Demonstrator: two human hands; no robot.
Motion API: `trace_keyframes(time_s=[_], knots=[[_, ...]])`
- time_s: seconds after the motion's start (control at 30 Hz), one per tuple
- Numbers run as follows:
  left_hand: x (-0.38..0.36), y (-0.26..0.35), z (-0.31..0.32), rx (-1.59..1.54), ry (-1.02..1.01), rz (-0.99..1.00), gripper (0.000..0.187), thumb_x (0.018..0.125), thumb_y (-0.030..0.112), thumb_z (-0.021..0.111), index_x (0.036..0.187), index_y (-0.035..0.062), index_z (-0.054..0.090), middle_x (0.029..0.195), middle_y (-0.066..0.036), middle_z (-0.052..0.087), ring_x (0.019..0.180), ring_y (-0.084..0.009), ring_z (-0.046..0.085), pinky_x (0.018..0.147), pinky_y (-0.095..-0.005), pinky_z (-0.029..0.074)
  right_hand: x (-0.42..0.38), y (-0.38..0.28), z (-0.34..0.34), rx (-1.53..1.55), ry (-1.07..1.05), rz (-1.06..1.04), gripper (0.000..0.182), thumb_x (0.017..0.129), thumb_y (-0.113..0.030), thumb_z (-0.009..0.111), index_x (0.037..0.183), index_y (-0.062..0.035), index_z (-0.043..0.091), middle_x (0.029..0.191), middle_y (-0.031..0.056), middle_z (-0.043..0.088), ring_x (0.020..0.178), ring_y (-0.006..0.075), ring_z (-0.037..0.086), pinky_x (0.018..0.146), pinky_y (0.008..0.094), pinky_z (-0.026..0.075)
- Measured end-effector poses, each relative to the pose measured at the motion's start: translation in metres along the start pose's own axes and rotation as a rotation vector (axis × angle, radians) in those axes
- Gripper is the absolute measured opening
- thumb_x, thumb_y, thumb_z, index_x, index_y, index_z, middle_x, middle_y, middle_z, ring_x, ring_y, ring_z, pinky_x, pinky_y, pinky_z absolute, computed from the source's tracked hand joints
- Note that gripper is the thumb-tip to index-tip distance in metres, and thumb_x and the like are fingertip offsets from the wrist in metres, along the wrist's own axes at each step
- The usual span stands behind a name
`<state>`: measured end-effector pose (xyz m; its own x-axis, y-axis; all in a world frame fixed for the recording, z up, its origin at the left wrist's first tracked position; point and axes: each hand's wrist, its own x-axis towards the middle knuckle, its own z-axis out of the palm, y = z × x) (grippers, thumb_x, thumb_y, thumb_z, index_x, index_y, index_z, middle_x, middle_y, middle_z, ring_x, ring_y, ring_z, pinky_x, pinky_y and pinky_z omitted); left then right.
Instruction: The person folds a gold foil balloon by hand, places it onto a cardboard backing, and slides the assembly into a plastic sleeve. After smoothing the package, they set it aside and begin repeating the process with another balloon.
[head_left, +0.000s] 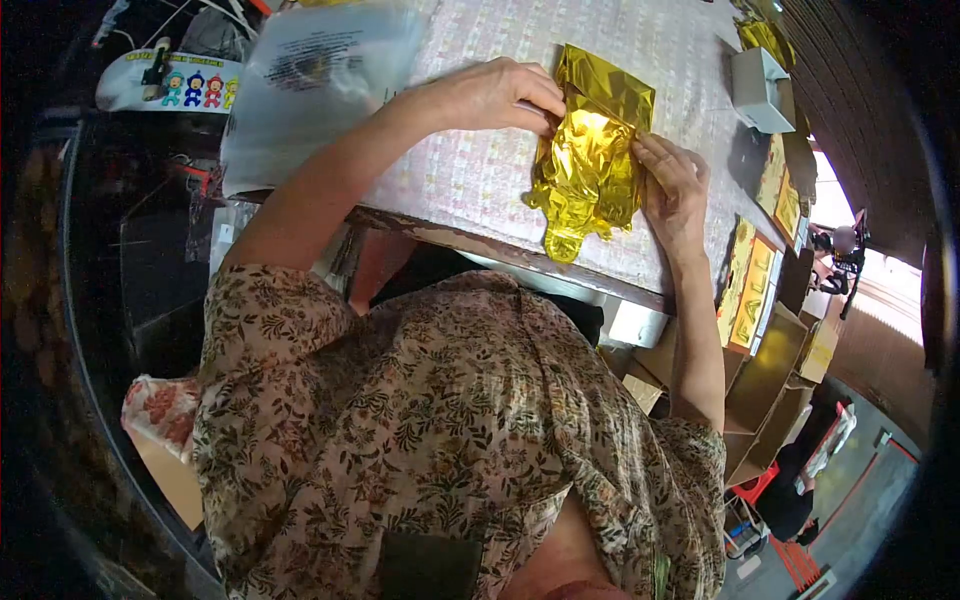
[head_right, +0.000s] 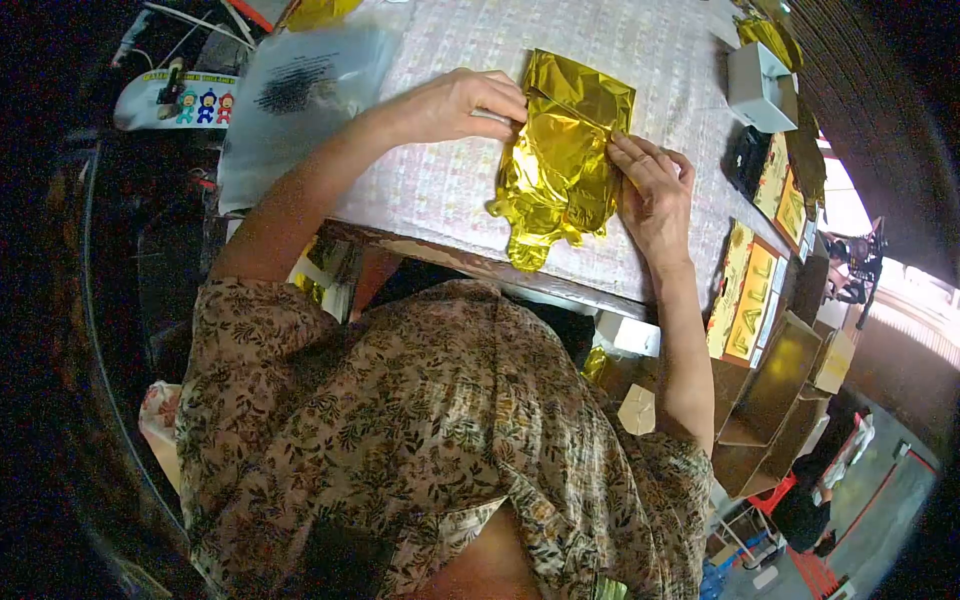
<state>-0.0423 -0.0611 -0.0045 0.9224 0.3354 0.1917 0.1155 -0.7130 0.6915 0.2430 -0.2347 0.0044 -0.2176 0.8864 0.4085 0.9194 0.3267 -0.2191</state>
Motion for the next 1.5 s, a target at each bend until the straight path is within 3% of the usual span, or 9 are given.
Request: trace_keyframes(time_s=[0.3, 0.6, 0.7, 1.03, 1.13, 1.23, 1.33, 1.37, 1.5], knots=[[0.003, -0.001, 0.01, 0.044, 0.075, -0.006, 0.036, 0.088, 0.018, 0.078, 0.123, 0.0087, 0.075, 0.122, -0.01, 0.073, 0.117, -0.0277, 0.066, 0.101, -0.0397, 0.053, -0.001, 0.0, 0.001, 0.003, -0.002, -0.003, 0.037, 0.086, 0.002, 0.075, 0.12, -0.0113, 0.077, 0.131, 0.0048, 0.074, 0.123, 0.0222, 0.068, 0.108, 0.0386, 0.04], [-0.003, 0.01, 0.02, 0.11, 0.166, -0.075, 0.024, 0.087, 0.019, 0.078, 0.105, 0.0053, 0.071, 0.121, -0.009, 0.069, 0.115, -0.0287, 0.065, 0.101, -0.0403, 0.051, -0.001, 0.001, 0.002, -0.025, 0.01, -0.008, 0.035, 0.086, -0.001, 0.077, 0.119, -0.0124, 0.078, 0.127, 0.0041, 0.076, 0.12, 0.0215, 0.069, 0.106, 0.0378, 0.042], [-0.016, 0.01, 0.029, 0.202, 0.284, 0.03, 0.028, 0.087, 0.019, 0.079, 0.109, 0.0055, 0.07, 0.122, -0.01, 0.068, 0.118, -0.0302, 0.064, 0.103, -0.0419, 0.05, -0.001, -0.001, 0.001, -0.029, 0.031, -0.008, 0.033, 0.087, -0.001, 0.077, 0.118, -0.0126, 0.078, 0.126, 0.004, 0.076, 0.119, 0.0212, 0.07, 0.104, 0.0379, 0.043], [-0.015, 0.016, 0.035, 0.239, 0.324, -0.016, 0.031, 0.085, 0.017, 0.08, 0.109, 0.0033, 0.067, 0.127, -0.012, 0.064, 0.122, -0.0334, 0.06, 0.106, -0.0437, 0.047, -0.001, 0.003, 0.005, -0.016, 0.05, -0.028, 0.03, 0.088, -0.001, 0.076, 0.117, -0.012, 0.078, 0.125, 0.0041, 0.077, 0.119, 0.0219, 0.07, 0.103, 0.0375, 0.044], [-0.019, 0.029, 0.038, 0.213, 0.369, -0.098, 0.025, 0.085, 0.021, 0.081, 0.099, 0.0046, 0.068, 0.119, -0.011, 0.064, 0.12, -0.03, 0.06, 0.106, -0.0428, 0.049, 0.0, -0.002, 0.002, -0.005, 0.048, -0.011, 0.031, 0.088, -0.002, 0.076, 0.117, -0.0114, 0.078, 0.125, 0.0045, 0.076, 0.119, 0.0224, 0.07, 0.104, 0.0381, 0.045], [-0.033, 0.056, 0.05, 0.354, 0.455, -0.196, 0.029, 0.081, 0.025, 0.083, 0.087, 0.0039, 0.064, 0.12, -0.014, 0.059, 0.12, -0.0333, 0.056, 0.101, -0.0531, 0.044, -0.005, 0.005, 0.004, -0.027, 0.0, -0.007, 0.035, 0.089, -0.003, 0.069, 0.122, -0.011, 0.075, 0.136, 0.0, 0.072, 0.125, 0.0192, 0.065, 0.11, 0.0405, 0.04], [-0.044, 0.086, 0.062, 0.315, 0.477, -0.327, 0.025, 0.082, 0.023, 0.081, 0.087, 0.0047, 0.065, 0.121, -0.015, 0.058, 0.12, -0.0317, 0.053, 0.102, -0.0537, 0.04, -0.005, 0.004, 0.004, -0.015, 0.003, 0.003, 0.036, 0.088, -0.002, 0.069, 0.123, -0.0111, 0.075, 0.136, -0.0001, 0.072, 0.125, 0.019, 0.065, 0.11, 0.0405, 0.04], [-0.045, 0.088, 0.07, 0.351, 0.505, -0.368, 0.023, 0.082, 0.023, 0.081, 0.086, 0.0067, 0.065, 0.118, -0.011, 0.058, 0.118, -0.0296, 0.052, 0.1, -0.0491, 0.038, -0.005, 0.005, 0.005, -0.014, 0.004, 0.002, 0.036, 0.088, -0.002, 0.069, 0.123, -0.0111, 0.075, 0.136, -0.0001, 0.072, 0.125, 0.019, 0.065, 0.11, 0.0405, 0.04], [-0.041, 0.1, 0.08, 0.382, 0.593, -0.428, 0.019, 0.08, 0.022, 0.081, 0.086, 0.0114, 0.066, 0.11, -0.002, 0.058, 0.11, -0.0269, 0.053, 0.093, -0.048, 0.034, -0.006, 0.007, 0.006, -0.014, 0.005, -0.009, 0.036, 0.088, -0.002, 0.069, 0.123, -0.0111, 0.075, 0.136, -0.0004, 0.072, 0.125, 0.0188, 0.065, 0.109, 0.0406, 0.04]])
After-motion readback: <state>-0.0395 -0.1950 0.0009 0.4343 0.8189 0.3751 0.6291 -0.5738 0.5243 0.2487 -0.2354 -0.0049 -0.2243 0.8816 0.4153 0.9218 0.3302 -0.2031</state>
